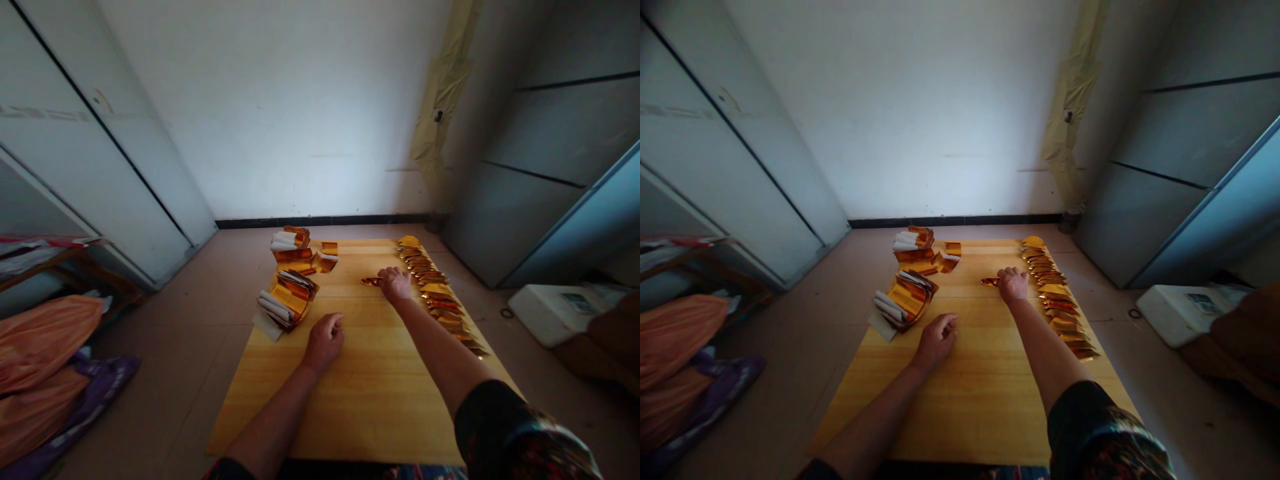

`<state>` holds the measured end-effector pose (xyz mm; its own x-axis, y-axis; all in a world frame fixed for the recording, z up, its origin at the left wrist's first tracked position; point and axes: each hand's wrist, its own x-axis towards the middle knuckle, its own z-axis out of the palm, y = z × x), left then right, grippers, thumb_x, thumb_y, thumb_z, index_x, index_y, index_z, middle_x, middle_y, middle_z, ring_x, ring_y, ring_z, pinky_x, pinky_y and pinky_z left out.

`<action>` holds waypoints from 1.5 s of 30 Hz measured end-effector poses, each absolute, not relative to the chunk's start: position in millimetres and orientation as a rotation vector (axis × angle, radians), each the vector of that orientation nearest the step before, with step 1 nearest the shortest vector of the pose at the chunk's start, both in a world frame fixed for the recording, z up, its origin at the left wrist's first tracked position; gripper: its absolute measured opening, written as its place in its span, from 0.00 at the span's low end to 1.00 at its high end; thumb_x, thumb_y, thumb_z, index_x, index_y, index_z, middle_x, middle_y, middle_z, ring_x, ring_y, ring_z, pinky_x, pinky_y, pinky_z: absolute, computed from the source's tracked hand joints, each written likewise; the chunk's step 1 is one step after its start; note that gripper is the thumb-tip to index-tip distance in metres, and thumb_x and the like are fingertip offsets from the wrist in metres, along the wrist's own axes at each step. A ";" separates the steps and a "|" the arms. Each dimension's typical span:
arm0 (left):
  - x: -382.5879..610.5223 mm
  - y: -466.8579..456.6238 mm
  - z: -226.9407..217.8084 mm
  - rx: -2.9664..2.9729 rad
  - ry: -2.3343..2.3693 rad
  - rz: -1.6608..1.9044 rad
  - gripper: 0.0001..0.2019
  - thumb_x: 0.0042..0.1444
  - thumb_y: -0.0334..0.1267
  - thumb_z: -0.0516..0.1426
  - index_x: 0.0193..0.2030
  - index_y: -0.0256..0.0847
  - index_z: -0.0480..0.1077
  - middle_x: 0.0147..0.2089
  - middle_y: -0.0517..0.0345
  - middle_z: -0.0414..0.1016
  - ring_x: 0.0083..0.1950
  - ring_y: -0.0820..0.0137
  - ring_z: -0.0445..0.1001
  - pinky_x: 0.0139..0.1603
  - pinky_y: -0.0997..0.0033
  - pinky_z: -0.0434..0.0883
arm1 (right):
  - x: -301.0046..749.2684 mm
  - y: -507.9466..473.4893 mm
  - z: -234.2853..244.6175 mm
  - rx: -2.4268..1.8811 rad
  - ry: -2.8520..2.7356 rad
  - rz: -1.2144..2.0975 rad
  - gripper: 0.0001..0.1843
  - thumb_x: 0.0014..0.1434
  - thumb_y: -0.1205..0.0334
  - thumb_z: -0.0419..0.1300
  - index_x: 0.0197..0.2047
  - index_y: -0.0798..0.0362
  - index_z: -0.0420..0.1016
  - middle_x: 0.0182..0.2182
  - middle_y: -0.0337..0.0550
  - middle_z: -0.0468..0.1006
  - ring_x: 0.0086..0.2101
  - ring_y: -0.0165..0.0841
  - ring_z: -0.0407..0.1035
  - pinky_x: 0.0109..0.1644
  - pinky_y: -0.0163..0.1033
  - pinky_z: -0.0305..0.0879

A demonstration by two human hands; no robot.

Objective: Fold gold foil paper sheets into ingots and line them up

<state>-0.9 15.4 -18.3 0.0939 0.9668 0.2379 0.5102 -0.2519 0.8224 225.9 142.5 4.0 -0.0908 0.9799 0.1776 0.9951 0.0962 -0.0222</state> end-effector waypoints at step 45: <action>-0.5 6.6 -13.9 1.845 1.416 1.037 0.13 0.49 0.28 0.51 0.41 0.38 0.71 0.34 0.57 0.71 0.37 0.72 0.69 0.40 0.73 0.66 | 233.0 237.6 -5.2 -2.204 -2.244 0.071 0.27 0.63 0.47 0.42 0.62 0.48 0.58 0.63 0.47 0.56 0.60 0.43 0.49 0.58 0.55 0.51</action>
